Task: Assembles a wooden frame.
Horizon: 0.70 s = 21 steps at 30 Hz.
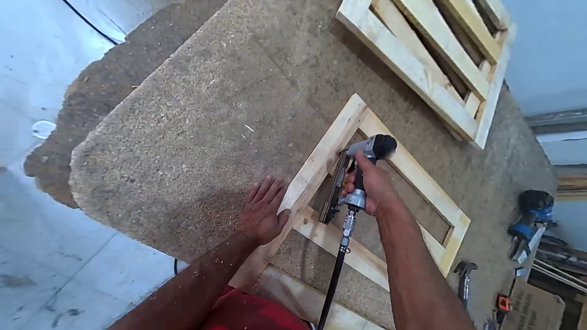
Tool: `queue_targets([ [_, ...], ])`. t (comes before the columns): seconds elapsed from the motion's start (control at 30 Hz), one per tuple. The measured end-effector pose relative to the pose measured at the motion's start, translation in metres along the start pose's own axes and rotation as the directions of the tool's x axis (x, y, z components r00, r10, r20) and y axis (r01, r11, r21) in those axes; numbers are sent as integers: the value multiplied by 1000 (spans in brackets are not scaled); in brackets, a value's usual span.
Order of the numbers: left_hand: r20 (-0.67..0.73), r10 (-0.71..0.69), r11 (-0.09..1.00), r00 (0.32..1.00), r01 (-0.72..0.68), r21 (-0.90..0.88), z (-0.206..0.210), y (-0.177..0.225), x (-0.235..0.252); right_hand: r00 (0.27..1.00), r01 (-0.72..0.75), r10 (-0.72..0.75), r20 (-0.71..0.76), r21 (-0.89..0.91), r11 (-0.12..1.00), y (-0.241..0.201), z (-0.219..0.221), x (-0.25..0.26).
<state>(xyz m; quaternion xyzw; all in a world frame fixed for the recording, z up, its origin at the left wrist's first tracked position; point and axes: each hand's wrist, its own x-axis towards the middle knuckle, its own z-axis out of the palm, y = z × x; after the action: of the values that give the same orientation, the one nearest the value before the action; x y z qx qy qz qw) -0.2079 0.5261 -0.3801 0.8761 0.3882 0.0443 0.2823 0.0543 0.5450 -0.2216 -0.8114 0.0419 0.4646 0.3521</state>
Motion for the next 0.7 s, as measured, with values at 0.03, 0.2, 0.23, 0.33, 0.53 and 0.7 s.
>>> queue_targets([
  [0.03, 4, -2, 1000, 1000, 2, 2, 0, 0, 0, 1000, -6, 6, 10, -3, 1000, 2, 0, -2],
  [0.2, 8, 0, 1000, 1000, 0, -7, -2, 1, 0, 999, -4, 4, 35, 2, 1000, 16, -2, -8],
  [0.23, 3, 2, 1000, 1000, -2, -13, -2, 1, 0, 999, -2, 2, 38, 1, 1000, 17, -2, -8],
  [0.33, -1, 3, 1000, 1000, -3, -31, -3, 1, 0, 999, -7, 7, 37, -7, 1000, 20, -2, -12],
  [0.53, -13, 3, 999, 1000, -3, -47, -3, 1, 0, 999, 7, -7, 40, -9, 1000, 30, 1, -17],
  [0.7, -32, 12, 998, 999, -13, -54, -3, 0, 0, 1000, 10, -9, 29, -28, 1000, 36, 3, -23],
])
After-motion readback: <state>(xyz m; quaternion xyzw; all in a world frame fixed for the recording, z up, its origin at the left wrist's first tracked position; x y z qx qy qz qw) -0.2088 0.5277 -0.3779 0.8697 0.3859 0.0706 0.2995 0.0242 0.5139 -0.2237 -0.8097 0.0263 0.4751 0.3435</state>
